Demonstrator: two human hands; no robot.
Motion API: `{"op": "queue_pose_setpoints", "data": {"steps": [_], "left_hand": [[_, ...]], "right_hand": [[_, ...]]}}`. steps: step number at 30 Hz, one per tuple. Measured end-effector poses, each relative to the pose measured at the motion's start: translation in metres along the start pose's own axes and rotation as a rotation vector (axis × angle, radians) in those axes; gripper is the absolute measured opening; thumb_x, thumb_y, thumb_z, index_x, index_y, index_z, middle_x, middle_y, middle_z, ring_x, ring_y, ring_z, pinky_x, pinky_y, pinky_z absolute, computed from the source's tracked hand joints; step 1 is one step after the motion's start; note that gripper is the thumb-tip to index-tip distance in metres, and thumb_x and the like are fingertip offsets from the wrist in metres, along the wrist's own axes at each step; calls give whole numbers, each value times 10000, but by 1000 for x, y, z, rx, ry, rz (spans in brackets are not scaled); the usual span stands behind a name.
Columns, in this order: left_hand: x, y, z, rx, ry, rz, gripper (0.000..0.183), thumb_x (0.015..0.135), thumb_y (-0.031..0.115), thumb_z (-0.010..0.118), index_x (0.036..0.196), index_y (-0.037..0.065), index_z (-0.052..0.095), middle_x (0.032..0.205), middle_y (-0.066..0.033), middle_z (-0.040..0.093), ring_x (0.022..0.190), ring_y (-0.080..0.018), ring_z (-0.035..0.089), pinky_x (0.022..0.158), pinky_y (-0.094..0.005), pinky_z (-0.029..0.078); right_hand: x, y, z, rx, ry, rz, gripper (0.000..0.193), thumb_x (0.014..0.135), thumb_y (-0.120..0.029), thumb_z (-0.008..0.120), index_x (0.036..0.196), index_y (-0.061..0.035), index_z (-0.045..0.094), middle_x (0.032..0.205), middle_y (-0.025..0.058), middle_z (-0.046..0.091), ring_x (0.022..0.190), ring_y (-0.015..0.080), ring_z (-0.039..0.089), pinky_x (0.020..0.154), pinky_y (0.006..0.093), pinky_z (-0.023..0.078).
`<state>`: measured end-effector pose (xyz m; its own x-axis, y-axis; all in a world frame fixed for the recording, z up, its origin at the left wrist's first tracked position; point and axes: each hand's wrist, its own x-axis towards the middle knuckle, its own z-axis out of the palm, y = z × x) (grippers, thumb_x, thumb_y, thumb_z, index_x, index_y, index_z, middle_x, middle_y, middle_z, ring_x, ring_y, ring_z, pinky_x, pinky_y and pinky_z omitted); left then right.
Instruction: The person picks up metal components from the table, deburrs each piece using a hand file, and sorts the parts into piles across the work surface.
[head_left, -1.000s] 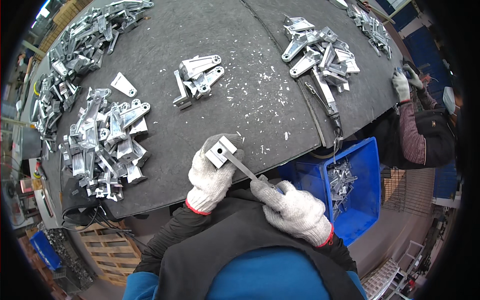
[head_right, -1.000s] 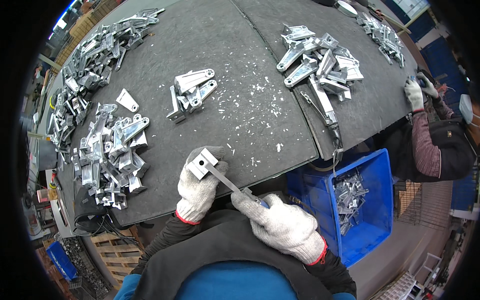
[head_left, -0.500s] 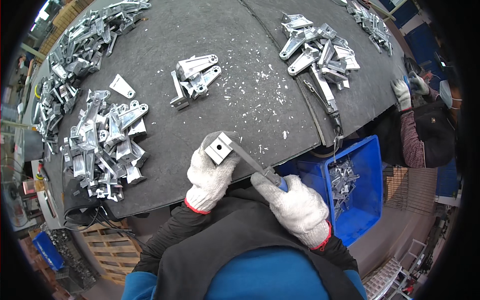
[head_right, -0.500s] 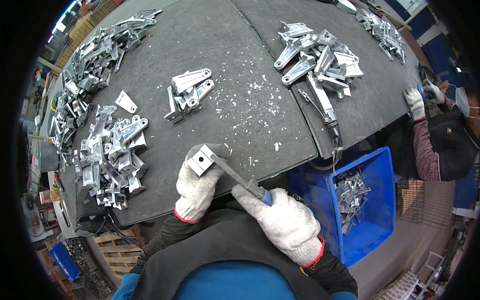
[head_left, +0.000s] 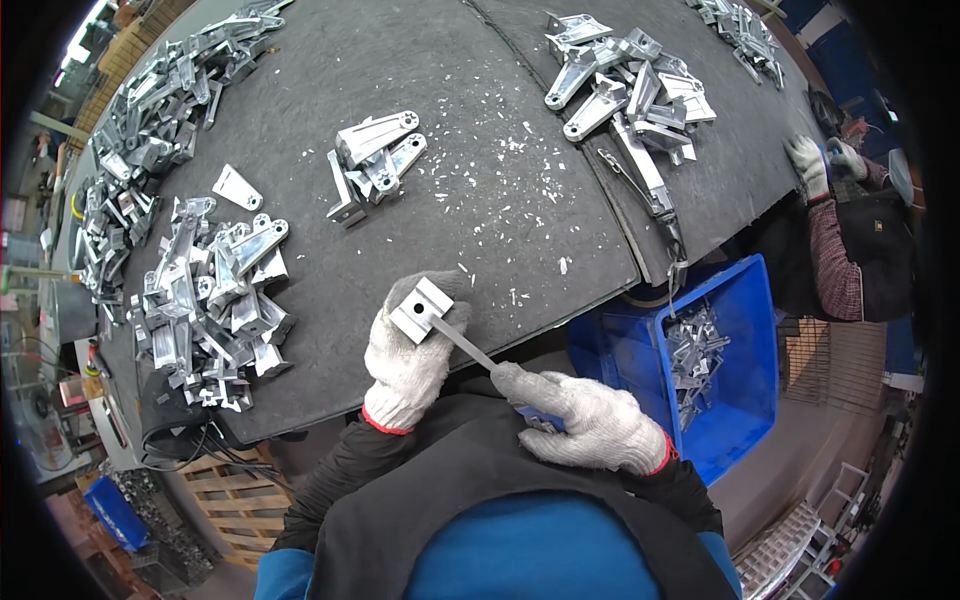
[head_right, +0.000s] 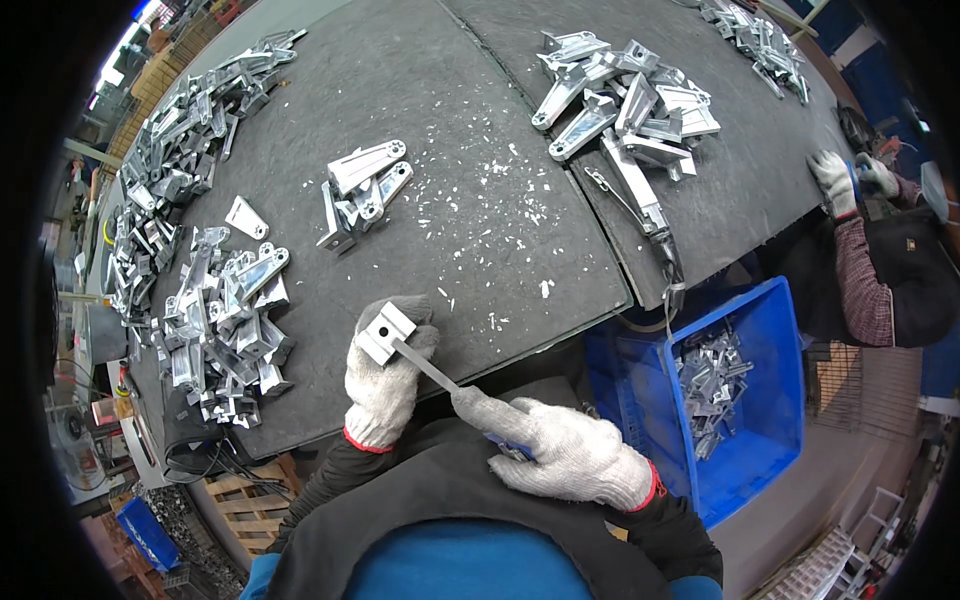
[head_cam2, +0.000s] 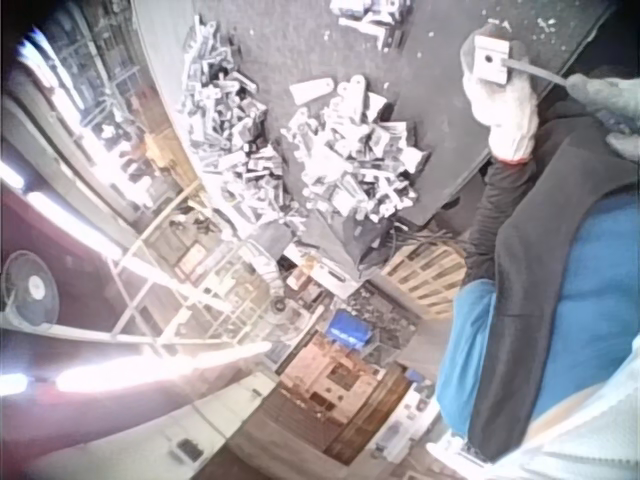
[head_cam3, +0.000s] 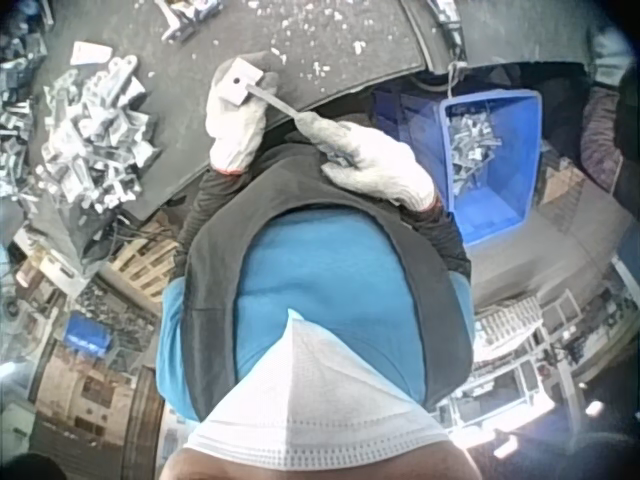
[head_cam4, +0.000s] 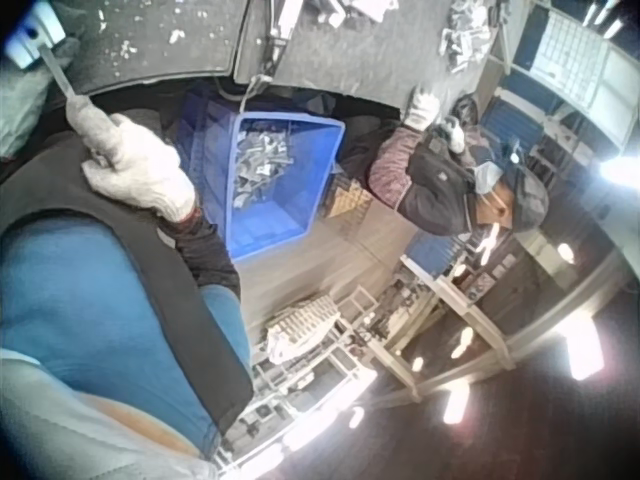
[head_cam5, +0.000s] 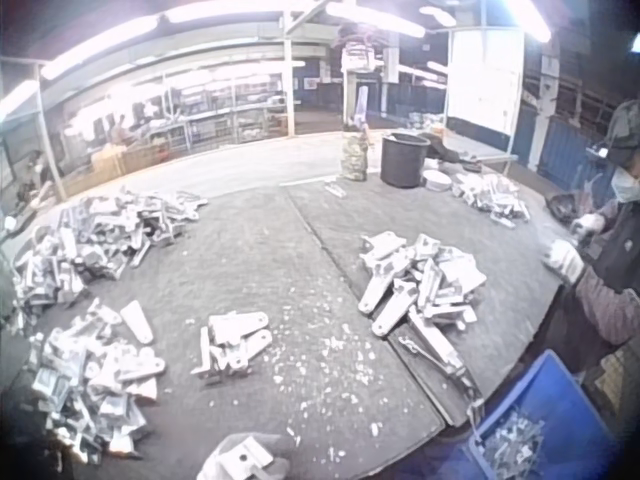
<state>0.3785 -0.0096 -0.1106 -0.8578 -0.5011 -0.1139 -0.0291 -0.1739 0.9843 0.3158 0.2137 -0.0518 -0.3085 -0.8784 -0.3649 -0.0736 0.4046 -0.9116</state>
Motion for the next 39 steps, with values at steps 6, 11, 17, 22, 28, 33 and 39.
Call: {"op": "queue_pose_setpoints", "data": {"steps": [6,11,17,22,28,33,39], "left_hand": [[0,9,8,41,-5,-67,381,860,-15,813,1216,43,688,1042,-7,726,914,-90,668,799,-249,557],[24,17,9,87,-45,-18,429,888,66,796,1291,58,649,1056,-14,723,889,-89,659,792,-266,558],[119,63,81,570,-234,-162,594,920,244,707,1442,51,497,1008,-58,672,891,-130,646,812,-295,540],[165,133,166,653,-293,244,689,900,390,661,1467,45,475,1228,-222,695,1119,-358,690,978,-421,511],[190,131,124,1085,-283,446,471,922,240,625,1378,125,602,1345,-166,657,1266,-379,616,1057,-470,490],[205,92,15,1823,-376,231,449,929,240,646,1358,127,579,1146,-137,714,1106,-355,686,957,-471,512],[155,116,-5,1287,-57,637,438,851,54,710,1278,143,681,1062,-120,721,976,-292,697,868,-406,552]], "right_hand": [[-4,11,3,349,-60,-75,767,928,-121,704,1612,-53,363,1438,165,601,1218,220,636,1035,328,502],[-9,13,-14,428,156,-86,896,829,-93,827,1598,-11,375,1375,97,603,1169,167,579,1023,293,467],[2,0,-39,528,744,211,944,820,-55,781,1645,-184,339,922,2,579,675,63,538,608,240,496],[12,44,-38,-129,803,-122,1001,765,-196,838,1619,-80,330,1428,250,593,1170,360,653,1013,409,527],[14,7,-33,-294,684,321,909,804,-304,806,1606,-234,382,1187,326,610,1034,500,676,892,509,583],[13,16,-34,-454,670,270,818,850,-396,754,1585,-342,397,1073,277,607,850,464,710,743,517,607],[15,21,-38,-489,634,208,806,877,-431,708,1599,-377,352,1039,270,604,816,470,696,715,547,593]]}}
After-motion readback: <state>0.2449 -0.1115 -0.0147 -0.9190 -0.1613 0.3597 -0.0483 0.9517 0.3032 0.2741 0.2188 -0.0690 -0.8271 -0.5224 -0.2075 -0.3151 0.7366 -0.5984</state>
